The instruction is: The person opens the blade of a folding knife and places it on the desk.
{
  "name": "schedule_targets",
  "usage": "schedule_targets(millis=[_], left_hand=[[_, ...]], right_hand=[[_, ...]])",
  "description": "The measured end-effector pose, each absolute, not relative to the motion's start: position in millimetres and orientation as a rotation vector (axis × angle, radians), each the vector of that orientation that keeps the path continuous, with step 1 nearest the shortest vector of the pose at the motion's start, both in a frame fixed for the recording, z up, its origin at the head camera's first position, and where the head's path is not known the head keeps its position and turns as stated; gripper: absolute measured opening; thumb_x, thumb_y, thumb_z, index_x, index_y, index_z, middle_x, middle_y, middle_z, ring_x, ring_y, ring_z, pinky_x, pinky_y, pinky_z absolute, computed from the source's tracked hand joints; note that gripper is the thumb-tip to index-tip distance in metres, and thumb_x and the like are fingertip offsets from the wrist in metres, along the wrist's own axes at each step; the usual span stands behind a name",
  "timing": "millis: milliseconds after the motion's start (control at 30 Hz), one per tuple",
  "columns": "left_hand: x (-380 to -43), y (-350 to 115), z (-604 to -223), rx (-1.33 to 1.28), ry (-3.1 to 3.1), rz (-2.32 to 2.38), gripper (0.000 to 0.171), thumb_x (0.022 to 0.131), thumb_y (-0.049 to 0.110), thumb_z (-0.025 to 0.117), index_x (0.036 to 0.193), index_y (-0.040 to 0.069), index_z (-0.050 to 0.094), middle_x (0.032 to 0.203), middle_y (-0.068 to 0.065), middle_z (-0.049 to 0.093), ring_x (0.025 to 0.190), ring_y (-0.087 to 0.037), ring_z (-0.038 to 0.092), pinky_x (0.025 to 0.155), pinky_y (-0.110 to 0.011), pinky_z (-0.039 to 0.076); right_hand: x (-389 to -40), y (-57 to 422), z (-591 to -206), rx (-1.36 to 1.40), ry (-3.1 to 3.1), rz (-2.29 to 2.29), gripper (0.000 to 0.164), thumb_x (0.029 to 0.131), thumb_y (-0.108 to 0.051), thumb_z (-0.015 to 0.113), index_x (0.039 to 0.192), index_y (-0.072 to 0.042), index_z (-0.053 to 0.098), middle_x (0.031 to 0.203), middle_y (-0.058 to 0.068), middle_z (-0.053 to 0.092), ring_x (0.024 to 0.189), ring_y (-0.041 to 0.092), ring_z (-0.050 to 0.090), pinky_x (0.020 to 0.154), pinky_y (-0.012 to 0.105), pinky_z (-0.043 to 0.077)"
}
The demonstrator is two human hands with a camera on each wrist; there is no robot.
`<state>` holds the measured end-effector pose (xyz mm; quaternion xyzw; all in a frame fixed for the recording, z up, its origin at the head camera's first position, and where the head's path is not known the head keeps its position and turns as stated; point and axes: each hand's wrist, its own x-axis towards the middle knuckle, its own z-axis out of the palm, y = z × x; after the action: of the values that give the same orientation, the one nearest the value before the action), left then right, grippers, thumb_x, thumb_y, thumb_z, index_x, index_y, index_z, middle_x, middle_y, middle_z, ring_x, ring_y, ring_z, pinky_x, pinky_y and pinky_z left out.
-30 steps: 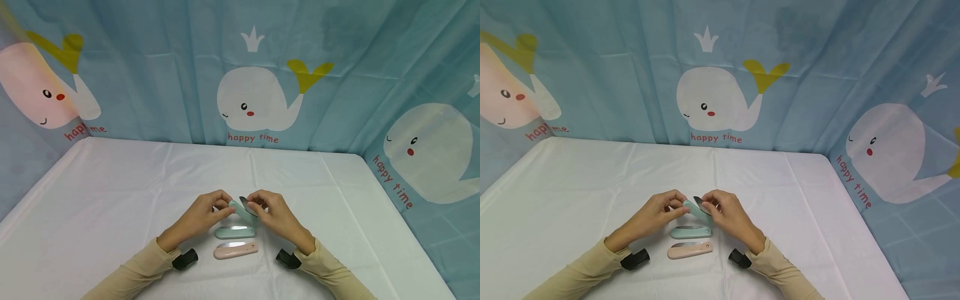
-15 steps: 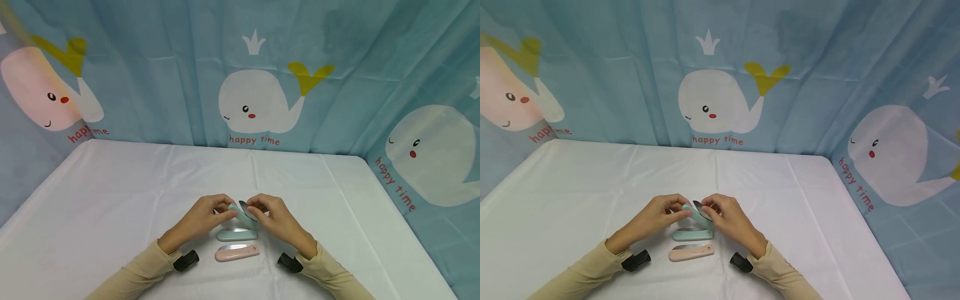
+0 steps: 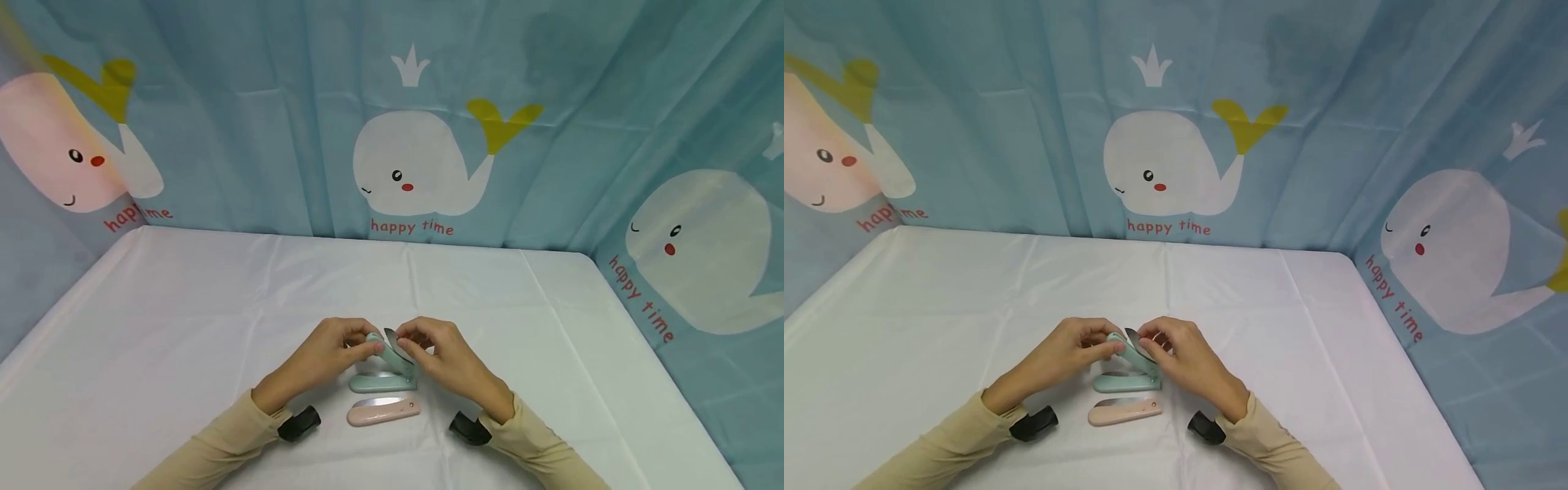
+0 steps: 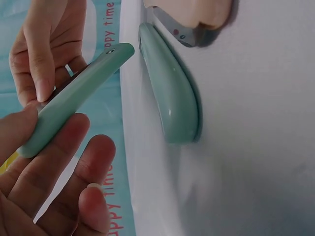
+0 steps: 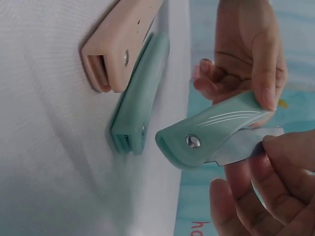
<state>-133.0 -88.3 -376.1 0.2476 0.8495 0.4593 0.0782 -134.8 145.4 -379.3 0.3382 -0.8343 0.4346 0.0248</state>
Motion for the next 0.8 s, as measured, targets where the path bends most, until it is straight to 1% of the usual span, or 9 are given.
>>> schedule_targets(millis=[100, 300, 400, 533, 600, 733, 800], left_hand=[[-132.1, -87.3, -374.9, 0.757, 2.544, 1.400, 0.018, 0.095, 0.036, 0.066, 0.103, 0.020, 0.073, 0.088, 0.002, 0.077, 0.084, -0.014, 0.071, 0.073, -0.025, 0.051], [-128.6, -84.5, -373.8, 0.792, 2.533, 1.408, 0.017, 0.094, 0.033, 0.068, 0.101, 0.019, 0.073, 0.084, 0.000, 0.077, 0.077, -0.005, 0.066, 0.070, -0.024, 0.051], [-127.4, -83.4, -373.8, 0.812, 2.514, 1.419, 0.016, 0.094, 0.031, 0.068, 0.100, 0.018, 0.074, 0.081, -0.001, 0.076, 0.074, -0.008, 0.065, 0.069, -0.023, 0.052], [-127.0, -82.8, -375.0, 0.835, 2.502, 1.430, 0.015, 0.094, 0.030, 0.068, 0.099, 0.017, 0.073, 0.079, -0.002, 0.076, 0.073, -0.016, 0.068, 0.068, -0.023, 0.052], [-127.0, -82.9, -375.3, 0.844, 2.502, 1.428, 0.014, 0.094, 0.030, 0.068, 0.098, 0.018, 0.073, 0.079, -0.002, 0.076, 0.074, -0.018, 0.068, 0.069, -0.023, 0.052], [-127.2, -83.9, -374.8, 0.867, 2.493, 1.415, 0.013, 0.095, 0.029, 0.068, 0.096, 0.017, 0.070, 0.080, -0.002, 0.076, 0.074, -0.018, 0.070, 0.068, -0.023, 0.052], [-127.4, -84.6, -374.8, 0.873, 2.483, 1.413, 0.012, 0.096, 0.026, 0.066, 0.096, 0.014, 0.068, 0.083, -0.003, 0.077, 0.074, -0.018, 0.071, 0.068, -0.023, 0.052]], right_hand=[[-134.1, 144.2, -377.8, 1.040, -2.579, 1.337, 0.015, 0.097, -0.013, 0.064, 0.108, -0.003, 0.069, 0.098, 0.007, 0.075, 0.081, 0.013, 0.069, 0.072, 0.025, 0.056], [-131.3, 140.9, -376.0, 0.990, -2.595, 1.387, 0.016, 0.095, -0.016, 0.068, 0.107, -0.006, 0.071, 0.100, 0.004, 0.075, 0.082, 0.009, 0.069, 0.072, 0.025, 0.057], [-131.2, 140.6, -376.9, 0.985, -2.587, 1.382, 0.015, 0.094, -0.015, 0.069, 0.105, -0.006, 0.072, 0.098, 0.004, 0.075, 0.080, 0.008, 0.068, 0.071, 0.024, 0.057], [-131.1, 140.7, -378.2, 0.992, -2.566, 1.374, 0.012, 0.093, -0.013, 0.069, 0.102, -0.005, 0.072, 0.095, 0.005, 0.076, 0.075, 0.013, 0.070, 0.068, 0.023, 0.056], [-130.9, 140.8, -378.5, 1.005, -2.553, 1.380, 0.012, 0.093, -0.012, 0.069, 0.101, -0.004, 0.072, 0.094, 0.005, 0.075, 0.074, 0.017, 0.070, 0.067, 0.023, 0.056], [-130.5, 140.8, -377.7, 1.030, -2.536, 1.383, 0.012, 0.093, -0.010, 0.068, 0.101, -0.001, 0.072, 0.093, 0.006, 0.075, 0.072, 0.021, 0.070, 0.065, 0.023, 0.056], [-130.9, 141.3, -376.7, 1.028, -2.528, 1.381, 0.013, 0.093, -0.010, 0.068, 0.100, 0.000, 0.071, 0.092, 0.007, 0.075, 0.073, 0.022, 0.070, 0.066, 0.023, 0.056]])
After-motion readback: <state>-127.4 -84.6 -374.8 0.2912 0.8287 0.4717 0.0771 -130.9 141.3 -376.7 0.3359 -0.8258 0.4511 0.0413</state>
